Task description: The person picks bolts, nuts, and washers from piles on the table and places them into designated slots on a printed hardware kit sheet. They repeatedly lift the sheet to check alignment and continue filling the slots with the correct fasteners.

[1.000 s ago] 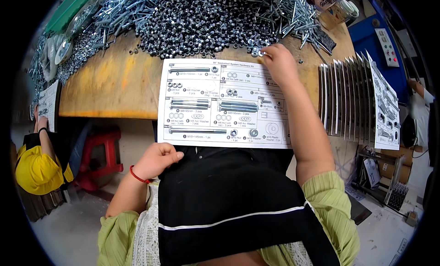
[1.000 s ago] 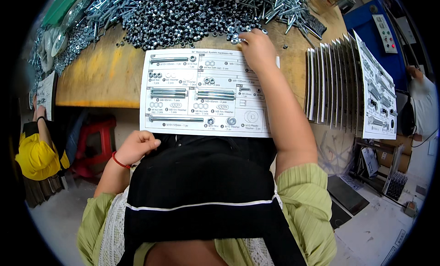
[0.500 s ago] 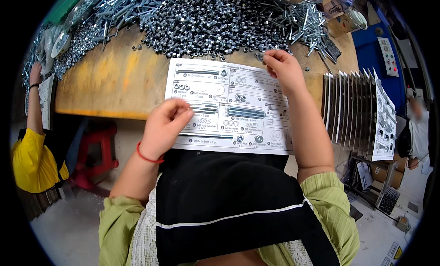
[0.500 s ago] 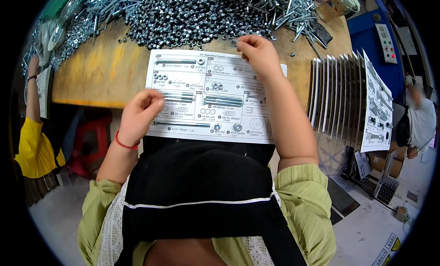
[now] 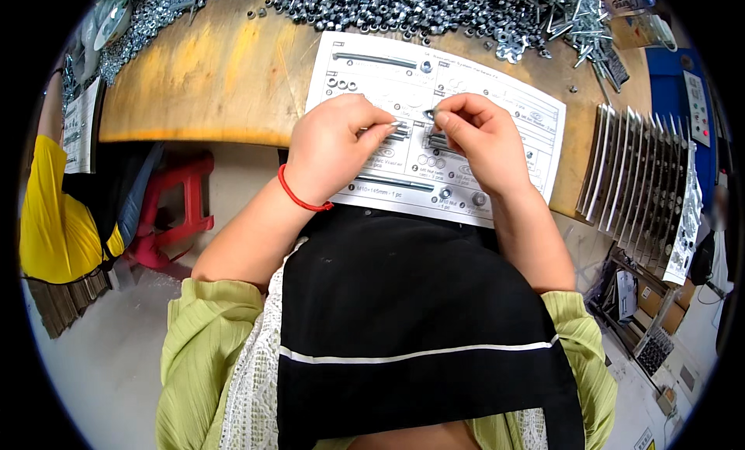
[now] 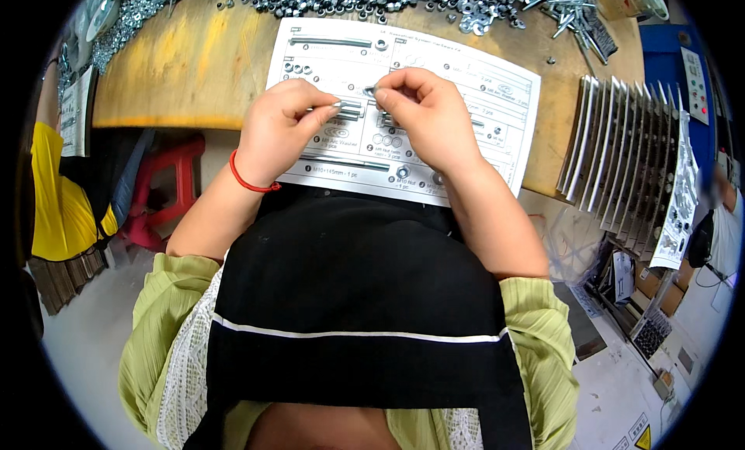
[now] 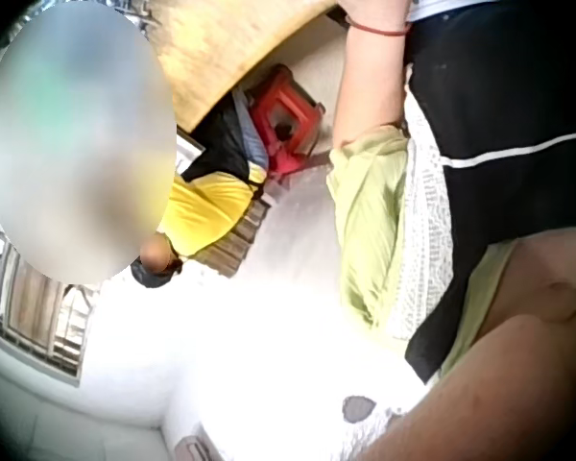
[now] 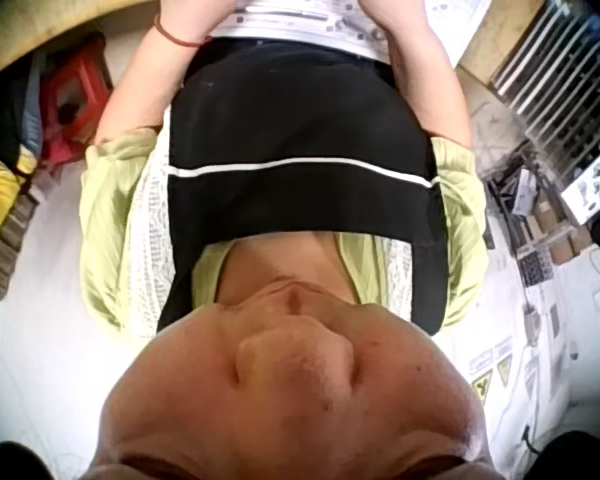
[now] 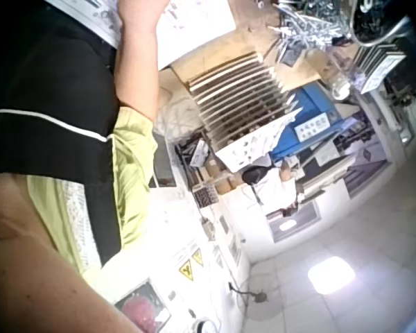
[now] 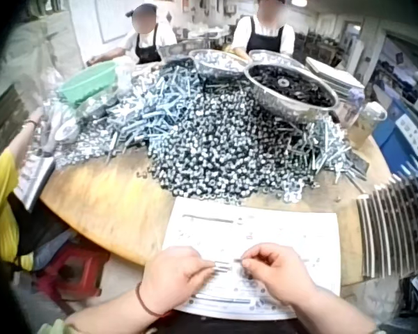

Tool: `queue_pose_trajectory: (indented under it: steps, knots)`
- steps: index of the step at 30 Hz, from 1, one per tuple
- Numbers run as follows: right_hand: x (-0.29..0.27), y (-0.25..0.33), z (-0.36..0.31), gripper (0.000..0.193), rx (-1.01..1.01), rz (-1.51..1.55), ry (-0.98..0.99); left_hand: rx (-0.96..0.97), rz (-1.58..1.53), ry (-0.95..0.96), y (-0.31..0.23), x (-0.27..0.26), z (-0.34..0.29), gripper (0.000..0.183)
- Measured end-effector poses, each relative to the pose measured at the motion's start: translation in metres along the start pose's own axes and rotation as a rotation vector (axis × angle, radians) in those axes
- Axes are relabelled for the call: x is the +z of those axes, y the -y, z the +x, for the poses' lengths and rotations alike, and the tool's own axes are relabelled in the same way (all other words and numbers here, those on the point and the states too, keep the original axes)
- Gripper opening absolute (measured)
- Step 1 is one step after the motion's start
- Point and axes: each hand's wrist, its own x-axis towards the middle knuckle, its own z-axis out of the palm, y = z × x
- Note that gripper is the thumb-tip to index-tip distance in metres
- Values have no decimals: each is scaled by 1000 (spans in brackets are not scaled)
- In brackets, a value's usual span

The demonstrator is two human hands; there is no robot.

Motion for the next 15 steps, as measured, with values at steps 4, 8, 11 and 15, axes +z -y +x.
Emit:
queue_pose_trajectory:
  steps: [4,8,11,15]
  knots:
    - [17,-12,-17,10,-125,-592,93,287,441,48,10,-3,-14,11]
    - [34,-24,-20,11,-205,-1022,128,320,474,165,17,-7,-21,12]
    - [35,-30,-22,13,-307,-1094,58,256,400,140,19,-9,-23,13]
    - [35,-30,-26,18,-287,-1109,29,111,330,125,8,-17,-24,13]
